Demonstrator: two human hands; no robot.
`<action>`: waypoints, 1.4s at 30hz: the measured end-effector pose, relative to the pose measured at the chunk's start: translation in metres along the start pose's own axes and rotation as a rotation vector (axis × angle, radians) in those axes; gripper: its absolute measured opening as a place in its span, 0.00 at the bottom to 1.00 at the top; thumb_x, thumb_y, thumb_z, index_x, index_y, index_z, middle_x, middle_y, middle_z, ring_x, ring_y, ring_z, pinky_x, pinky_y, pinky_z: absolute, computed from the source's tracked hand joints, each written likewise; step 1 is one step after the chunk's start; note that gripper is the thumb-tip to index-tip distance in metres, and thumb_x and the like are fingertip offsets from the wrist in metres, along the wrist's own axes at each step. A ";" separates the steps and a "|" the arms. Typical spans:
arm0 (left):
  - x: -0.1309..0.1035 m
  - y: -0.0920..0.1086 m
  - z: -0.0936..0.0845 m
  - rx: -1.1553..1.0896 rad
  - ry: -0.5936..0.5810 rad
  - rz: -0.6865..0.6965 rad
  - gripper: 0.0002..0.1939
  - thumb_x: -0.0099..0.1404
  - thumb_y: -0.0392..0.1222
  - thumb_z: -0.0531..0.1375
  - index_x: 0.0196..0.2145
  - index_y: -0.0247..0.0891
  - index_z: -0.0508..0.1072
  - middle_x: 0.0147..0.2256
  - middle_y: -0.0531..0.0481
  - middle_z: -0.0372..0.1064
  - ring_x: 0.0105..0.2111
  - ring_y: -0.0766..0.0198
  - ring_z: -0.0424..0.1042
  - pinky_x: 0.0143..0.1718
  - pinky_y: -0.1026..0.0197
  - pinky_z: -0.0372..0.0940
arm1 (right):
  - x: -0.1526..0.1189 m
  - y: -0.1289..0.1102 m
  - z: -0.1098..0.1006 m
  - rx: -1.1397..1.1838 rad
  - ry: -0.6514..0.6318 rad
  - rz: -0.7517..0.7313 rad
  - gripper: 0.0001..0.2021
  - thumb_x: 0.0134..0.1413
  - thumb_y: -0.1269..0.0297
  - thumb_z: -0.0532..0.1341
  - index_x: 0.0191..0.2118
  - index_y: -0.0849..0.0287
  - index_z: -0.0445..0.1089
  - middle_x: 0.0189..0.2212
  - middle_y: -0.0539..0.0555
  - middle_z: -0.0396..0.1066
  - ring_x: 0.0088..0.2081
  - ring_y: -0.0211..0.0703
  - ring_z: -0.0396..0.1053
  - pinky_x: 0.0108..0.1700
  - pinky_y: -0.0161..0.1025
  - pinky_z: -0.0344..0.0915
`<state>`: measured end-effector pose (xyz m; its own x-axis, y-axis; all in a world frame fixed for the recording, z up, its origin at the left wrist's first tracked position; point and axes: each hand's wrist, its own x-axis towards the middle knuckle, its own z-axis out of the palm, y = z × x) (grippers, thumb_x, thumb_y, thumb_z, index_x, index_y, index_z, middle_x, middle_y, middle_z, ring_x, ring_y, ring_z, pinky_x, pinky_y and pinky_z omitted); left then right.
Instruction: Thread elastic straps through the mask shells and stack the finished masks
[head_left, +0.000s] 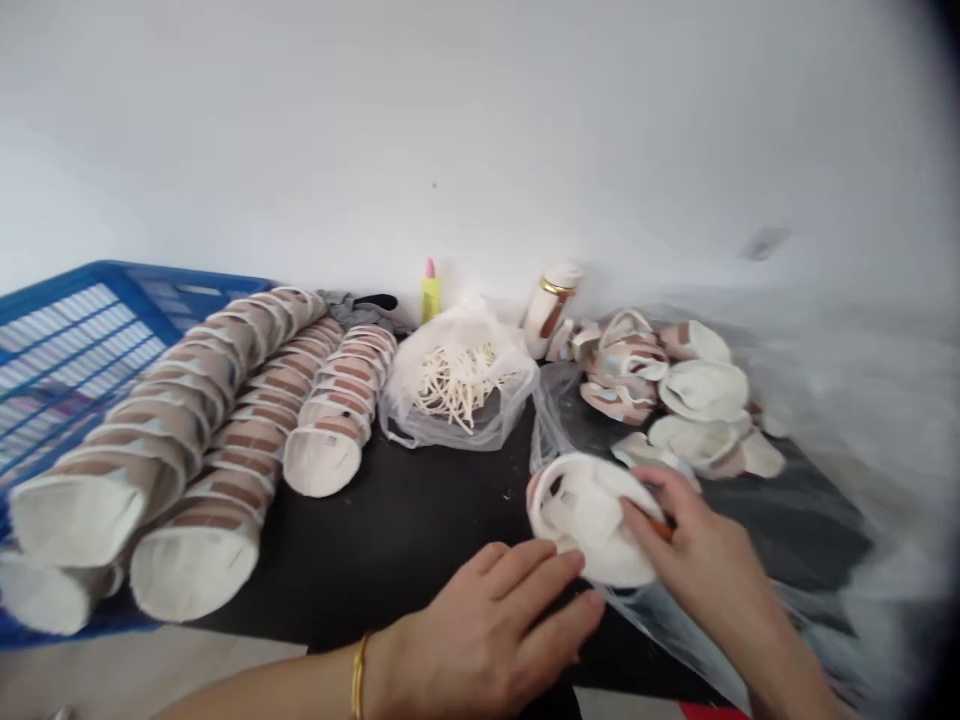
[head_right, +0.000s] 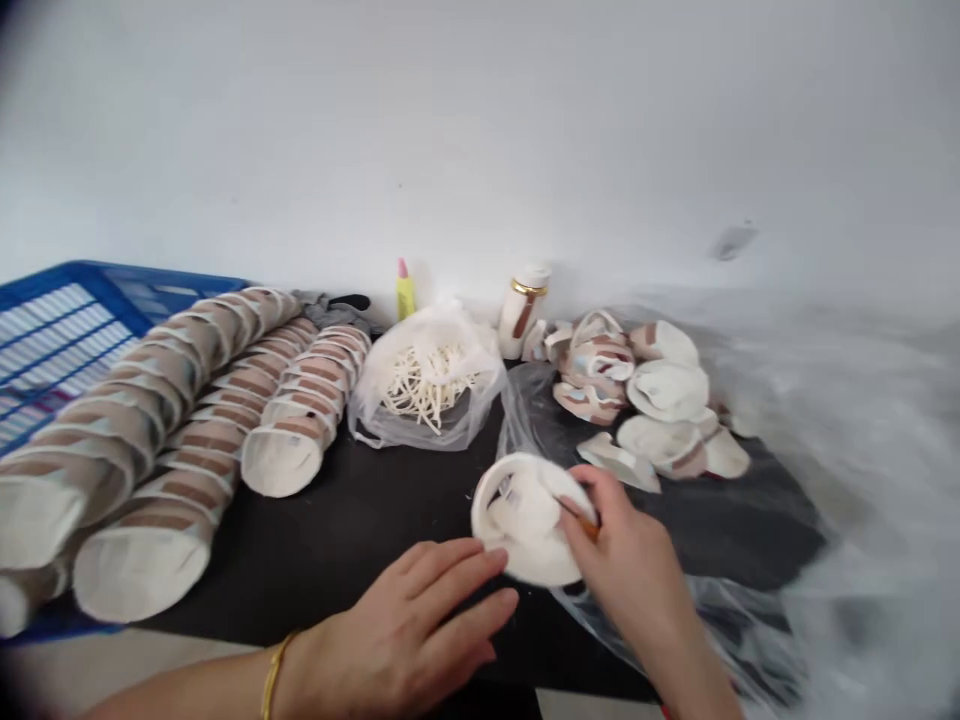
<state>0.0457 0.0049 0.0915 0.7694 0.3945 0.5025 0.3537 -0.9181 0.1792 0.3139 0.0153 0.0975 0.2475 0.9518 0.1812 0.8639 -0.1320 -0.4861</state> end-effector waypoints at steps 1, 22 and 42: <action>-0.002 -0.001 0.002 0.003 -0.037 -0.032 0.21 0.73 0.44 0.54 0.60 0.35 0.65 0.56 0.38 0.70 0.56 0.53 0.67 0.48 0.55 0.68 | 0.000 -0.007 0.015 0.104 -0.139 -0.030 0.18 0.52 0.49 0.57 0.45 0.52 0.68 0.22 0.49 0.71 0.21 0.45 0.67 0.25 0.38 0.60; -0.091 -0.062 0.041 -1.274 0.108 -1.383 0.27 0.55 0.64 0.66 0.34 0.37 0.64 0.21 0.61 0.59 0.15 0.75 0.52 0.14 0.68 0.47 | -0.028 -0.100 0.160 -0.285 -0.378 -0.273 0.18 0.51 0.64 0.63 0.49 0.57 0.69 0.35 0.58 0.79 0.30 0.53 0.78 0.27 0.38 0.64; -0.110 -0.083 0.024 -1.507 0.112 -1.378 0.27 0.53 0.59 0.68 0.36 0.28 0.75 0.31 0.44 0.75 0.21 0.71 0.64 0.17 0.69 0.56 | 0.117 -0.058 0.179 0.113 -0.224 -0.594 0.10 0.63 0.60 0.56 0.38 0.57 0.73 0.43 0.57 0.72 0.39 0.45 0.72 0.39 0.40 0.67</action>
<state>-0.0550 0.0385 0.0011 0.3835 0.7631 -0.5202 -0.1215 0.6001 0.7907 0.2140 0.1837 -0.0064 -0.3668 0.8903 0.2700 0.7709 0.4533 -0.4475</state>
